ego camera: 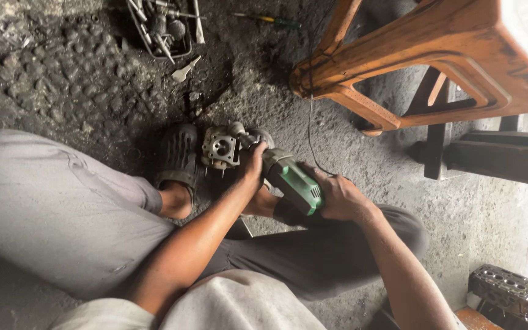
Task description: The person sits on the floor and uses a green power drill to work on a metallic engine cylinder head. They also use a screwdriver to manipulate the part and a rag to wipe their hands.
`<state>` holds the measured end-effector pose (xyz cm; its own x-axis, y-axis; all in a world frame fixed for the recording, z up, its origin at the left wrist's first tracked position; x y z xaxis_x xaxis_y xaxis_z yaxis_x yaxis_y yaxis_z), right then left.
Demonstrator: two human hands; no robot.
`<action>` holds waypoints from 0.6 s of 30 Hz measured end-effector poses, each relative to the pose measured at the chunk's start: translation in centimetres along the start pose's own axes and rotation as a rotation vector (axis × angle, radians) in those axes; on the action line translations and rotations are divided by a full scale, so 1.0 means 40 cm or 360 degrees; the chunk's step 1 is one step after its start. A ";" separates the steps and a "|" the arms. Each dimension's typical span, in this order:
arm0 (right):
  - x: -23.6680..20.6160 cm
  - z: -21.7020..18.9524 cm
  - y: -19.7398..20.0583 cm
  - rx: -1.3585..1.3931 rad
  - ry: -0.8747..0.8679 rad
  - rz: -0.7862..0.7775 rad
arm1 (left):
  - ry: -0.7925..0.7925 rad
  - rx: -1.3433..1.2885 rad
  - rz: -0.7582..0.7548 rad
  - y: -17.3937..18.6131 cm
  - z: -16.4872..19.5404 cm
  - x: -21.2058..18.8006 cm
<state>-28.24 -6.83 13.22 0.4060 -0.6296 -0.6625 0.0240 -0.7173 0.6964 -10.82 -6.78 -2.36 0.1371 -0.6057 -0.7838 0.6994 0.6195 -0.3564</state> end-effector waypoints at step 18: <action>-0.018 0.027 -0.004 -0.0130 -0.0079 -0.0284 | 0.0429 0.0121 -0.0032 0.006 -0.106 -0.032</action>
<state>-29.54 -6.60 13.30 0.3430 -0.5101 -0.7887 0.1664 -0.7934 0.5855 -13.79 -3.71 -3.61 -0.0614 -0.4565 -0.8876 0.7522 0.5634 -0.3418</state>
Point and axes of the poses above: each hand's wrist, its own x-axis towards the middle knuckle, its own y-axis out of the back of the hand, z = x × y, the point moved 5 cm from there along x, towards the middle knuckle, and after that the axes turned 2 degrees about -x, right-handed, at the moved point
